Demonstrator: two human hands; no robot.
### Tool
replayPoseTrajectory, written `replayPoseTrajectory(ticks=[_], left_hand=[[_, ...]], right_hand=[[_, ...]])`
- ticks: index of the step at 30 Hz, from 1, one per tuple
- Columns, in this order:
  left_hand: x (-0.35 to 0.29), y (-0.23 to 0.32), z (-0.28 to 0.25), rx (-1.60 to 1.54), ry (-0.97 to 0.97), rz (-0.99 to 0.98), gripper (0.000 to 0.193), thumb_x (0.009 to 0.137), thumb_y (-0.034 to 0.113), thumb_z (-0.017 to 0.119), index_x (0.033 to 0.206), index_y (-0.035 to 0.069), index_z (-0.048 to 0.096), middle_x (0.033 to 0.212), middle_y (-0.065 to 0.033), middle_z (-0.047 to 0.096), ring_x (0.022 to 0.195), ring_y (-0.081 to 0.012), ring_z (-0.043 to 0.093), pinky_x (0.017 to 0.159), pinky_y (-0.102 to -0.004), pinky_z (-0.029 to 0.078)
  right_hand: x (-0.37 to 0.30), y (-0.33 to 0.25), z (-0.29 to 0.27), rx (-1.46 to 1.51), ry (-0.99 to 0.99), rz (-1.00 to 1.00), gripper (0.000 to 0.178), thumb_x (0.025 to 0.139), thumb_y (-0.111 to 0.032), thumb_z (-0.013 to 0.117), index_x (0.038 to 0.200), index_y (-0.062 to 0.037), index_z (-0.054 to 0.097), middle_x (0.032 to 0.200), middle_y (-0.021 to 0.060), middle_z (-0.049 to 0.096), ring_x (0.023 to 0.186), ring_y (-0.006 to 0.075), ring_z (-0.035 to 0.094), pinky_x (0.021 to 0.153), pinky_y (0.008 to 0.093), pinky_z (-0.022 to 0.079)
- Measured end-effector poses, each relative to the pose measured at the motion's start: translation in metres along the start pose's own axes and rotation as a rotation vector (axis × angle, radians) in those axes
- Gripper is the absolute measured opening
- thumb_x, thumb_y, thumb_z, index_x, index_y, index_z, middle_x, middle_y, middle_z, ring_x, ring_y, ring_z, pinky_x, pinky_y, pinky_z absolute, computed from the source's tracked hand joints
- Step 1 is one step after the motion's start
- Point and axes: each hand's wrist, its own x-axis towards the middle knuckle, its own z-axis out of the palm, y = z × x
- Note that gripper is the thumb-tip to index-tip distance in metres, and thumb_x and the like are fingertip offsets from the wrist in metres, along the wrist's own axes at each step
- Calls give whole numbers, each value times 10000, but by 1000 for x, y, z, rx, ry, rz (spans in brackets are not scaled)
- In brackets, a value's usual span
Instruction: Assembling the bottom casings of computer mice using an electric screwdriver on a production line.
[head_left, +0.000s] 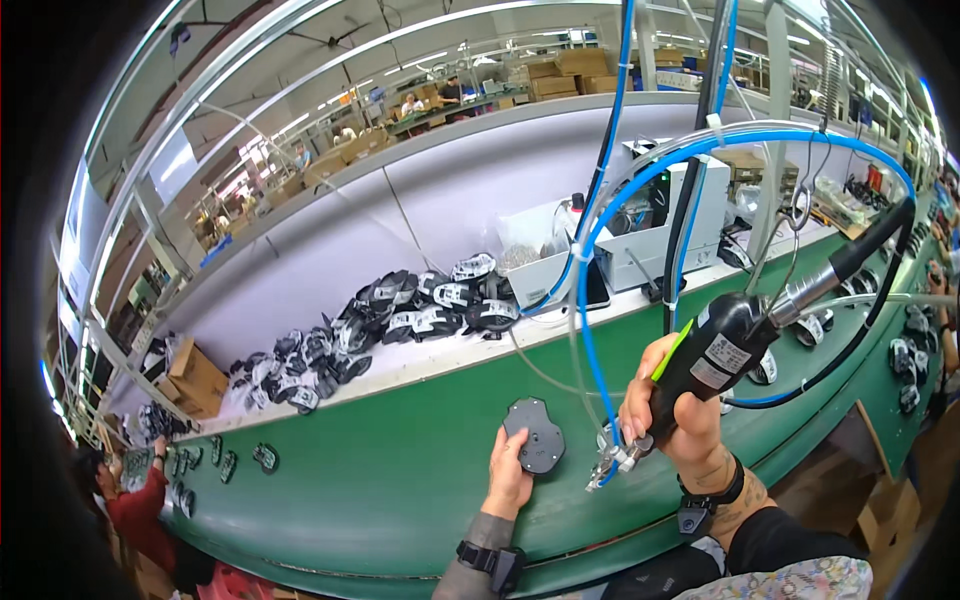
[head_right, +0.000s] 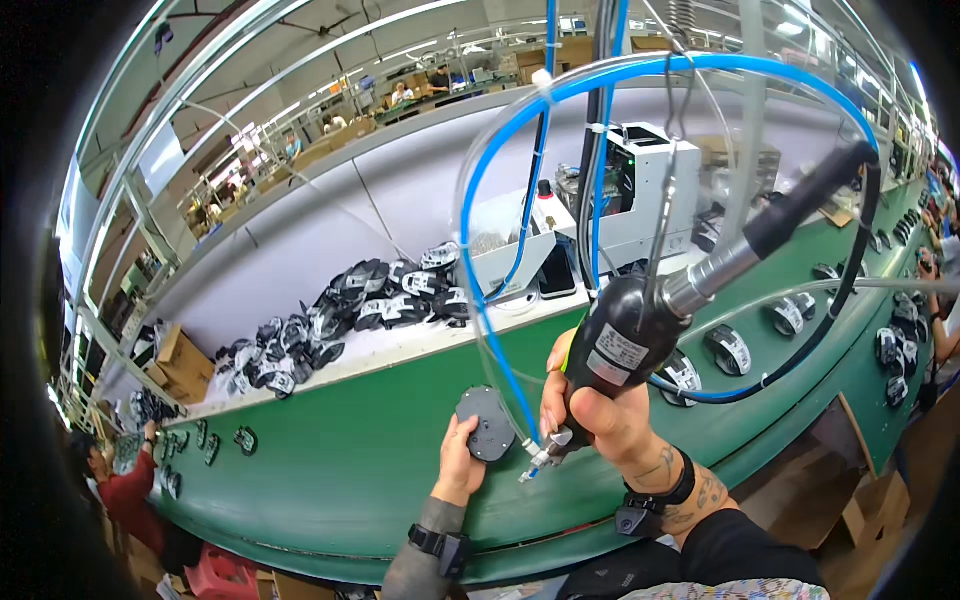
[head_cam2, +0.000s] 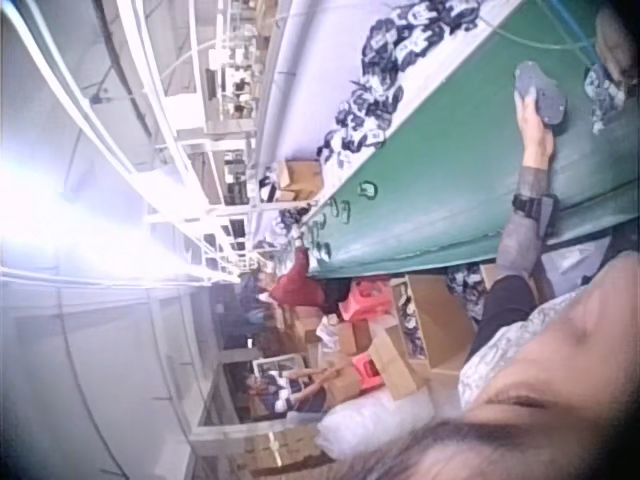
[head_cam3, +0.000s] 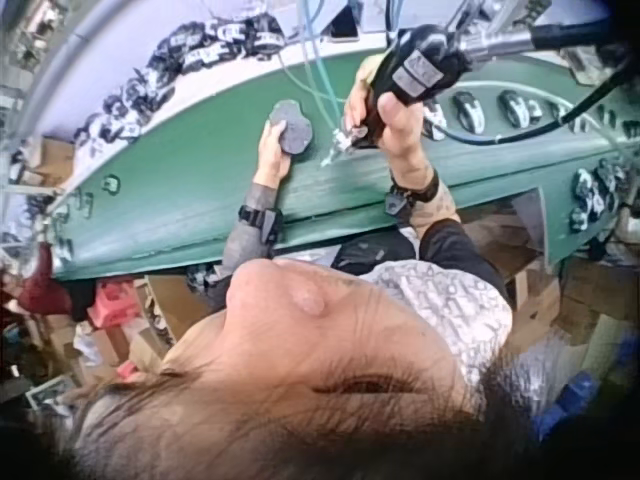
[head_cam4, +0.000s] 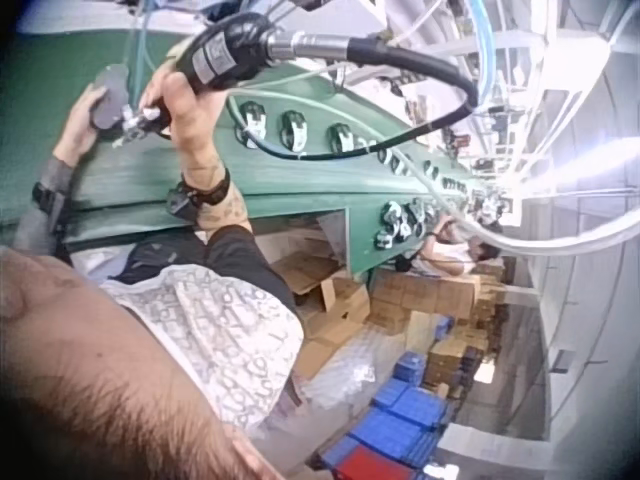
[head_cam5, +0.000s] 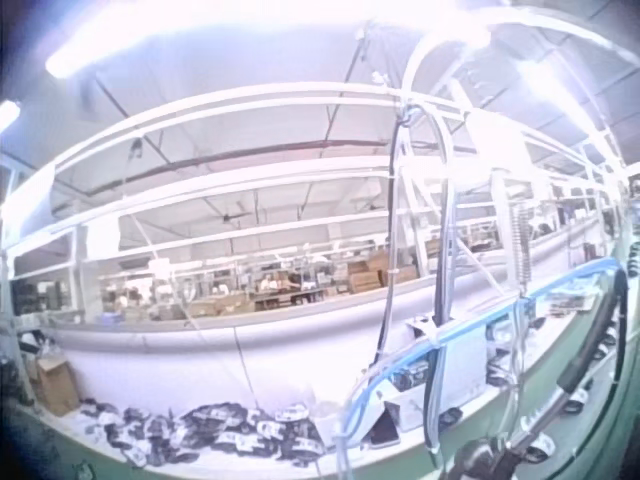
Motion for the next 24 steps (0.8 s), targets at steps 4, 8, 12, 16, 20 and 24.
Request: replayPoseTrajectory(ticks=[4,8,12,16,20,24], left_hand=[[-5,5,9,-17,-48,-36,387,820,19,572,1182,35,437,1034,-115,572,914,-266,607,801,-372,523],[-5,6,16,-26,-49,-29,481,751,-64,632,1176,43,432,1003,-114,572,860,-283,626,746,-363,545],[-6,7,17,-27,-70,-21,504,739,-71,648,1178,51,433,1015,-114,556,843,-269,630,727,-349,548],[-8,5,16,42,-39,64,522,734,-35,676,1188,44,430,1007,-90,554,862,-238,615,759,-317,523],[-5,6,6,693,213,613,471,754,67,683,1168,34,460,1056,-125,532,980,-256,544,838,-330,452],[-5,18,6,1206,185,921,388,759,130,645,1119,61,516,1149,-159,498,1073,-323,475,922,-405,369]], right_hand=[[0,-2,-11,68,-71,21,471,805,-285,671,1087,-8,415,672,62,554,629,147,560,587,279,469],[2,-3,-13,75,-83,81,425,810,-215,658,1084,4,418,684,62,560,630,135,557,595,276,467],[3,-1,-10,-17,-42,92,542,768,-361,698,1041,-2,398,624,93,529,564,183,561,542,312,490],[-1,5,-10,64,-96,84,413,810,-178,661,1078,18,416,685,49,556,625,125,558,589,270,465],[-2,5,-8,63,-103,101,406,812,-175,658,1078,17,418,690,47,555,625,124,556,596,274,465],[-2,5,-7,79,-92,80,391,817,-162,647,1085,10,421,697,52,553,633,123,549,599,281,467]])
